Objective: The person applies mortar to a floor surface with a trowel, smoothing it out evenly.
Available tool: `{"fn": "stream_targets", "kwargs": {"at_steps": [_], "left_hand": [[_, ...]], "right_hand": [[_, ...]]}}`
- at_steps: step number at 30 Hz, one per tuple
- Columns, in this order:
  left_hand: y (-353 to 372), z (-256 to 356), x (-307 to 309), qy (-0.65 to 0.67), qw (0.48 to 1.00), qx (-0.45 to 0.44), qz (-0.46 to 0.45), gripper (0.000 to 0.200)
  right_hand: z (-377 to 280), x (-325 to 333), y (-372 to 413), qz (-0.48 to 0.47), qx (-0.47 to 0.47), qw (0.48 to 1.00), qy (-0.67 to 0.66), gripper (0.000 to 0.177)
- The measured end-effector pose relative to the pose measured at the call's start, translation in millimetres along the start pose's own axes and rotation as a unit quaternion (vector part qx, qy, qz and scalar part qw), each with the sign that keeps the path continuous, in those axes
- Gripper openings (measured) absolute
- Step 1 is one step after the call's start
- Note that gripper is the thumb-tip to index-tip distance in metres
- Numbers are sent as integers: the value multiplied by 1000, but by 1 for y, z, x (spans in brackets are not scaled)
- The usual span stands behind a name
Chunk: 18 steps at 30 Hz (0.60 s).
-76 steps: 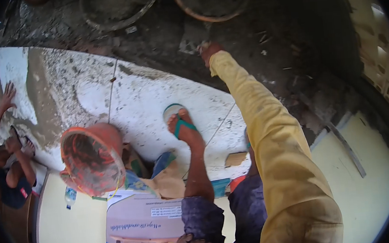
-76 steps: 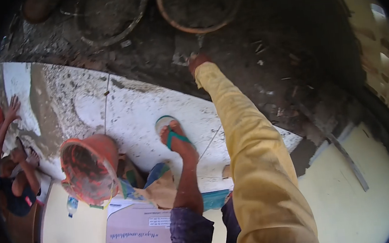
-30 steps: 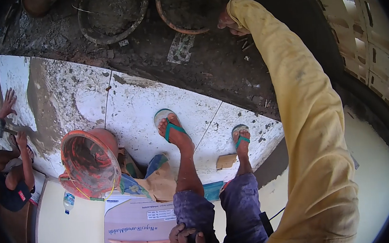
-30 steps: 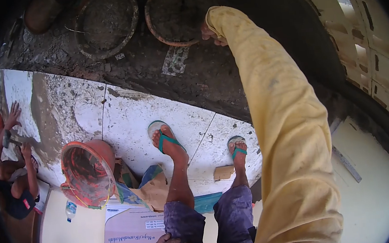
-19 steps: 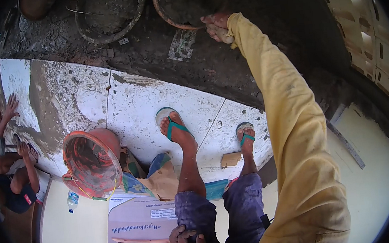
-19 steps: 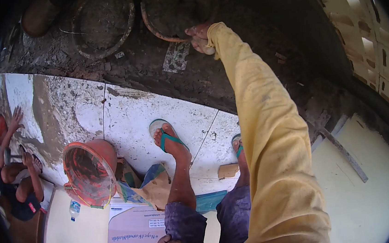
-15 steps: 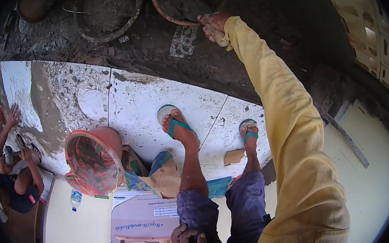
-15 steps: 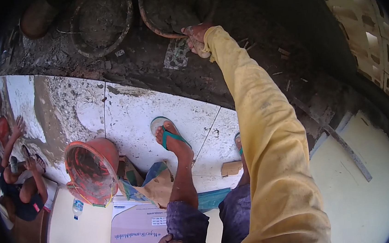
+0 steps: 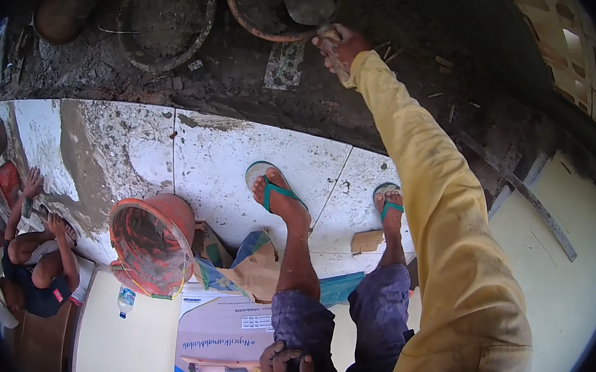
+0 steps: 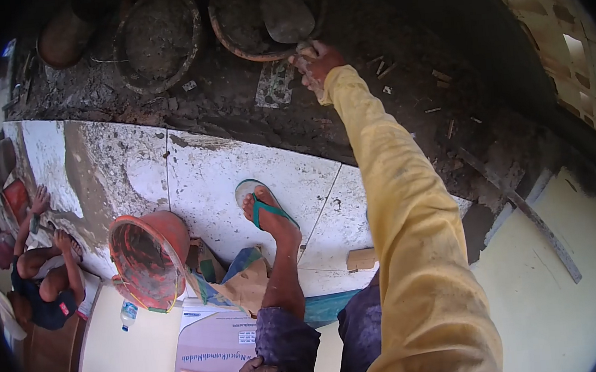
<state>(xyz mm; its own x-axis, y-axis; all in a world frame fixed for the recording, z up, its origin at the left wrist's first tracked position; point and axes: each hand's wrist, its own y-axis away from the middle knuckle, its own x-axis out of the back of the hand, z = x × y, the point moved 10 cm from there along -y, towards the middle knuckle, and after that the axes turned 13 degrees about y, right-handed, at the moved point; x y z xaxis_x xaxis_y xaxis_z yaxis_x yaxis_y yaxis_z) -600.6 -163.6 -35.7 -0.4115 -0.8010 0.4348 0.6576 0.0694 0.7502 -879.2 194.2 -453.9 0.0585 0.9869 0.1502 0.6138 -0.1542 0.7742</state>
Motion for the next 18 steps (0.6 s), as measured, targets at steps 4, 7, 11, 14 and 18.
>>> {"fn": "stream_targets", "kwargs": {"at_steps": [4,7,11,14,18], "left_hand": [[1,5,-2,-8,1000,-10,-5,18],[2,6,-6,-17,1000,-22,0,19],[6,2,-14,-31,999,-19,-16,19],[9,2,-20,-47,999,-15,-13,18],[14,0,-29,-62,998,-11,-15,18]], "right_hand": [[9,18,37,5,41,998,-36,39],[33,30,84,-6,38,999,-24,41],[101,34,131,-78,-47,994,-53,43],[155,33,148,-99,-113,988,-28,48],[221,45,142,-55,-159,986,5,60]]}}
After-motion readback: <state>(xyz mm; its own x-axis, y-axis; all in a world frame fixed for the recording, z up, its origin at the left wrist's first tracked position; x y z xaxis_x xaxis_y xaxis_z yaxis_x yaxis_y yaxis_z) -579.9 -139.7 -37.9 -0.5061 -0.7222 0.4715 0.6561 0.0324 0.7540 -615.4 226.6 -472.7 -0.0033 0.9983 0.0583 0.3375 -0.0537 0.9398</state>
